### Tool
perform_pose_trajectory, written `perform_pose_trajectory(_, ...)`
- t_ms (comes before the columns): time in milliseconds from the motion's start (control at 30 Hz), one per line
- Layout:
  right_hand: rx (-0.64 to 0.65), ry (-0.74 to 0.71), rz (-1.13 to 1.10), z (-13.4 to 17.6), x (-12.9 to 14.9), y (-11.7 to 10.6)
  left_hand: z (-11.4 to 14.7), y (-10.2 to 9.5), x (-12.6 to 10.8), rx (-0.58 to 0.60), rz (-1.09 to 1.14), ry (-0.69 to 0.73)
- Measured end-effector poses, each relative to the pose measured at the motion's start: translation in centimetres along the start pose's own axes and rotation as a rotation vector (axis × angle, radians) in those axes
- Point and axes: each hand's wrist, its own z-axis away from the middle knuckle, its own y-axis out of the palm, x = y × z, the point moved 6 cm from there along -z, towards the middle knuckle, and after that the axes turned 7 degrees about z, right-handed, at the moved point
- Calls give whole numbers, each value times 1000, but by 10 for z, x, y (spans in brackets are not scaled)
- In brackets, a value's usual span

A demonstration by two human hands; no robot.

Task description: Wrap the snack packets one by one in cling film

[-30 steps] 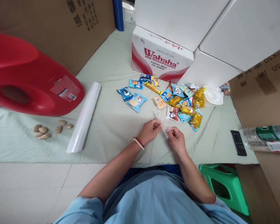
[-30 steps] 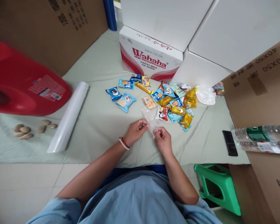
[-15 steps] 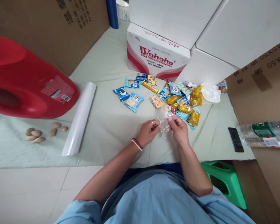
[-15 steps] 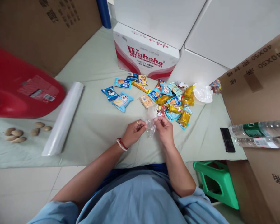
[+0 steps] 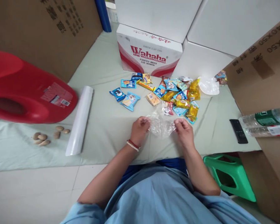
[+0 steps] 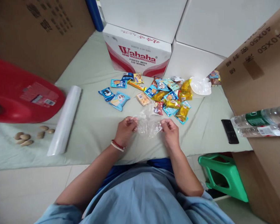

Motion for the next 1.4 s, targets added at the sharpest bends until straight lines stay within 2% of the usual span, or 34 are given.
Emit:
perform_pose_trajectory(100,-112,92,-17,4,-19,-39,10,-31,-8,-141,-7,14)
perform_pose_trajectory(167,-70,179,75,9,-36,-59,20,-44,-7,-160,-54,-34)
perform_pose_trajectory(233,18,219,252,14,-48,-73,28,-47,-5,-109,-148,-92)
perform_pose_trajectory(300,11,143,460,15,-48,-87,35,-46,-5,-47,-271,-108)
perform_pose_trajectory(400,-231,-130,680,14,-17,-100,41,-37,-10,28,-420,-64)
perform_pose_trajectory(433,-279,-209,694,14,-5,-96,42,-34,-12,49,-433,-54)
perform_pose_trajectory(467,-270,-271,680,13,5,-88,43,-30,-14,65,-423,-58)
perform_pose_trajectory(533,-95,-358,603,7,21,-56,43,-25,-13,79,-352,-109)
perform_pose_trajectory(633,220,-453,521,-2,28,4,39,-23,-8,25,-273,-183)
perform_pose_trajectory(700,288,-484,517,-11,23,33,34,-22,-5,-7,-324,-169)
perform_pose_trajectory(800,338,-495,539,-27,11,64,29,-17,-3,2,-466,-47)
perform_pose_trajectory(900,508,-499,523,-37,2,83,33,-9,-8,49,-599,160)
perform_pose_trajectory(967,610,-482,466,-40,1,88,40,-5,-10,95,-669,262)
perform_pose_trajectory(1067,579,-457,375,-42,3,81,47,-2,-11,127,-691,290)
perform_pose_trajectory(1200,467,-469,342,-36,3,68,46,-2,-9,123,-530,158)
perform_pose_trajectory(1333,448,-562,303,-26,7,63,37,-6,-7,-37,-300,-10)
perform_pose_trajectory(1400,452,-620,289,-21,10,62,31,-1,-6,-28,-252,-31)
